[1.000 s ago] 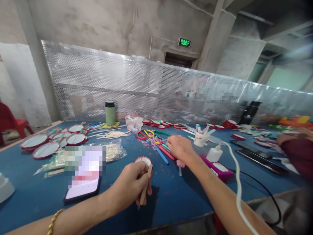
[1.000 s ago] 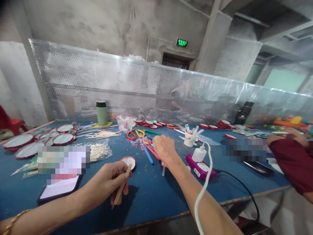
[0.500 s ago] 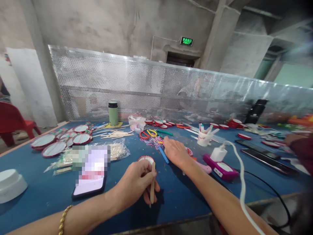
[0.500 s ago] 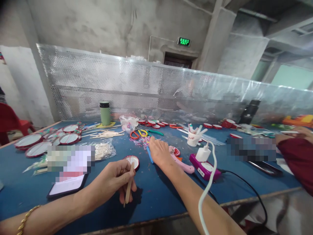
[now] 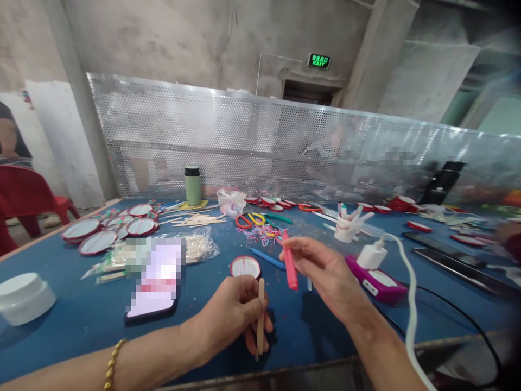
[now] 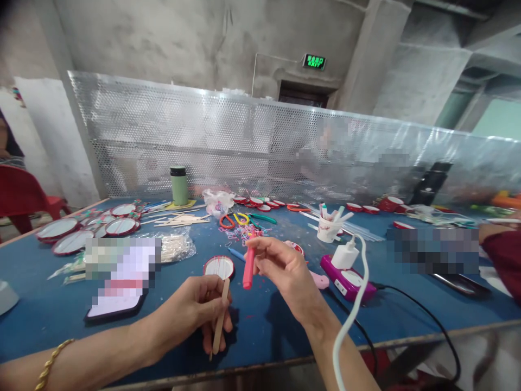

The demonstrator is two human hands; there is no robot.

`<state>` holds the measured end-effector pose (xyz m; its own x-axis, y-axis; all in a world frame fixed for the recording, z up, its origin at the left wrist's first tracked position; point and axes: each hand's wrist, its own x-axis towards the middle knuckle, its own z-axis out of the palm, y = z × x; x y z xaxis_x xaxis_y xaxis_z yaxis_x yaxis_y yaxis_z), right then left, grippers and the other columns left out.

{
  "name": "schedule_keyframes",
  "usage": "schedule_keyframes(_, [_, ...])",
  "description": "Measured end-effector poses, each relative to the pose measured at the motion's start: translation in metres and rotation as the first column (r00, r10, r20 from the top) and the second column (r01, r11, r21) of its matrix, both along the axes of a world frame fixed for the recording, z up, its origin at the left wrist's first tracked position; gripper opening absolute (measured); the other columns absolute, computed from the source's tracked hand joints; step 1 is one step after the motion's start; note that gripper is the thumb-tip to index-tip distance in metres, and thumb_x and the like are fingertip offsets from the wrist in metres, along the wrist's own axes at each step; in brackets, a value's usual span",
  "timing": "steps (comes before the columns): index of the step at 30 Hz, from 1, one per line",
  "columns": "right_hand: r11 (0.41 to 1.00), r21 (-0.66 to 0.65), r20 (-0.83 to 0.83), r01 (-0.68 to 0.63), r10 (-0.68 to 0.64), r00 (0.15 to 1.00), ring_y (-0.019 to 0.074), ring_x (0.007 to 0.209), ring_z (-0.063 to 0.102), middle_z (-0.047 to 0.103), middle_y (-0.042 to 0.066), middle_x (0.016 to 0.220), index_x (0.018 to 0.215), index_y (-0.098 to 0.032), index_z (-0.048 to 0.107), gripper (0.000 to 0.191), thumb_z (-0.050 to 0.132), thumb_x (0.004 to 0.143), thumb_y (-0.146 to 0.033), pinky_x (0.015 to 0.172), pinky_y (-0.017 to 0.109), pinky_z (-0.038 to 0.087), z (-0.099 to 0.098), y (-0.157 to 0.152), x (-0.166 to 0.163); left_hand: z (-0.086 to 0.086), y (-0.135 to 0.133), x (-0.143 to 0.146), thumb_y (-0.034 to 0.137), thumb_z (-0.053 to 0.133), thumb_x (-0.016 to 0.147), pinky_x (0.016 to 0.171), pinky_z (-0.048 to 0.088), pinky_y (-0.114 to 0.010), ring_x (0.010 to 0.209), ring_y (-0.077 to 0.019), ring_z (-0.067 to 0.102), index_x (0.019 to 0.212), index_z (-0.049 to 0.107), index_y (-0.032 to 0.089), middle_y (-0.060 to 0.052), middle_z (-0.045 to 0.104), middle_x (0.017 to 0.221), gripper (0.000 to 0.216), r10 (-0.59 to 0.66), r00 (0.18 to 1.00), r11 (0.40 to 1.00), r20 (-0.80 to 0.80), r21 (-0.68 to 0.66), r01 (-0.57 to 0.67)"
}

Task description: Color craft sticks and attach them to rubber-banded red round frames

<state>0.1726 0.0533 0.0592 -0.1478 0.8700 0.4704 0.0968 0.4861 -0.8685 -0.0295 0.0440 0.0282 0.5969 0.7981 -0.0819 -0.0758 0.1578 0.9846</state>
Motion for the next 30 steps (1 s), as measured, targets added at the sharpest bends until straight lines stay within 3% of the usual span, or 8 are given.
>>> schedule_keyframes(4, [0.982, 0.118, 0.058, 0.149, -0.157, 0.986, 0.0146, 0.069, 0.062, 0.066, 0.0, 0.082, 0.102, -0.023, 0.062, 0.027, 0.074, 0.08, -0.035, 0.064, 0.026, 0.052, 0.0, 0.006, -0.001, -0.008, 0.0, 0.003, 0.038, 0.066, 0.074, 0.037, 0.046, -0.018, 0.043, -0.0127, 0.064, 0.085, 0.048, 0.018, 0.001, 0.066, 0.06, 0.029, -0.016, 1.0, 1.0, -0.022, 0.004, 0.016])
schedule_keyframes(7, [0.909, 0.3, 0.283, 0.289, -0.374, 0.883, 0.012, 0.056, 0.056, 0.061, -0.004, 0.07, 0.091, -0.023, 0.058, 0.017, 0.062, 0.092, -0.04, 0.059, 0.024, 0.044, 0.009, 0.01, -0.002, -0.007, -0.003, 0.002, 0.04, 0.064, 0.077, 0.037, 0.044, -0.017, 0.042, -0.0112, 0.061, 0.086, 0.048, 0.018, 0.002, 0.065, 0.06, 0.029, -0.023, 0.999, 0.999, -0.036, 0.022, 0.023])
schedule_keyframes(10, [0.859, 0.444, 0.65, 0.255, -0.504, 0.568, 0.013, 0.051, 0.054, 0.06, -0.003, 0.061, 0.083, -0.023, 0.059, 0.024, 0.046, 0.102, -0.031, 0.056, 0.026, 0.035, 0.014, 0.014, -0.008, -0.003, -0.007, 0.002, 0.041, 0.062, 0.08, 0.038, 0.042, -0.016, 0.041, -0.0102, 0.06, 0.087, 0.049, 0.018, 0.002, 0.065, 0.06, 0.027, -0.018, 0.996, 0.998, -0.083, 0.063, 0.023])
schedule_keyframes(13, [0.884, 0.441, 0.865, 0.155, -0.465, 0.191, 0.0174, 0.063, 0.064, 0.067, 0.001, 0.066, 0.082, -0.022, 0.06, 0.02, 0.05, 0.099, -0.021, 0.056, 0.028, 0.028, 0.012, 0.022, -0.02, -0.001, -0.011, 0.001, 0.04, 0.06, 0.082, 0.039, 0.041, -0.016, 0.041, -0.0096, 0.059, 0.085, 0.05, 0.018, 0.002, 0.065, 0.06, 0.024, -0.011, 0.991, 0.994, -0.133, 0.103, 0.025])
schedule_keyframes(15, [0.903, 0.407, 0.904, 0.137, -0.42, 0.083, 0.0205, 0.074, 0.069, 0.072, 0.005, 0.077, 0.088, -0.021, 0.061, 0.013, 0.052, 0.097, -0.018, 0.058, 0.028, 0.028, 0.008, 0.028, -0.028, -0.001, -0.011, 0.001, 0.04, 0.059, 0.083, 0.039, 0.042, -0.017, 0.042, -0.0098, 0.059, 0.085, 0.05, 0.018, 0.001, 0.065, 0.06, 0.024, -0.014, 0.989, 0.992, -0.144, 0.12, 0.032])
schedule_keyframes(25, [0.888, 0.371, 0.91, 0.272, -0.406, 0.083, 0.0291, 0.089, 0.07, 0.074, 0.016, 0.089, 0.101, -0.012, 0.064, 0.025, 0.047, 0.088, 0.0, 0.069, 0.032, 0.037, 0.007, 0.044, -0.02, -0.003, -0.01, 0.0, 0.041, 0.058, 0.085, 0.04, 0.043, -0.017, 0.043, -0.0103, 0.059, 0.087, 0.051, 0.018, 0.001, 0.065, 0.062, 0.024, -0.046, 0.988, 0.987, -0.145, 0.146, 0.067])
schedule_keyframes(27, [0.886, 0.37, 0.897, 0.281, -0.419, 0.141, 0.0313, 0.094, 0.069, 0.073, 0.019, 0.094, 0.105, -0.009, 0.064, 0.026, 0.045, 0.089, 0.0, 0.073, 0.034, 0.04, 0.008, 0.046, -0.018, -0.003, -0.011, 0.0, 0.042, 0.058, 0.084, 0.04, 0.042, -0.017, 0.043, -0.0106, 0.059, 0.087, 0.051, 0.018, 0.001, 0.065, 0.061, 0.025, -0.045, 0.988, 0.987, -0.147, 0.143, 0.067])
schedule_keyframes(30, [0.923, 0.317, 0.874, 0.219, -0.374, 0.31, 0.0268, 0.093, 0.071, 0.075, 0.013, 0.093, 0.106, -0.015, 0.064, 0.028, 0.048, 0.088, -0.002, 0.076, 0.032, 0.044, 0.009, 0.055, -0.025, -0.001, -0.011, 0.001, 0.044, 0.06, 0.083, 0.04, 0.042, -0.018, 0.042, -0.0106, 0.058, 0.085, 0.05, 0.019, 0.001, 0.064, 0.06, 0.027, -0.048, 0.987, 0.989, -0.156, 0.133, 0.069])
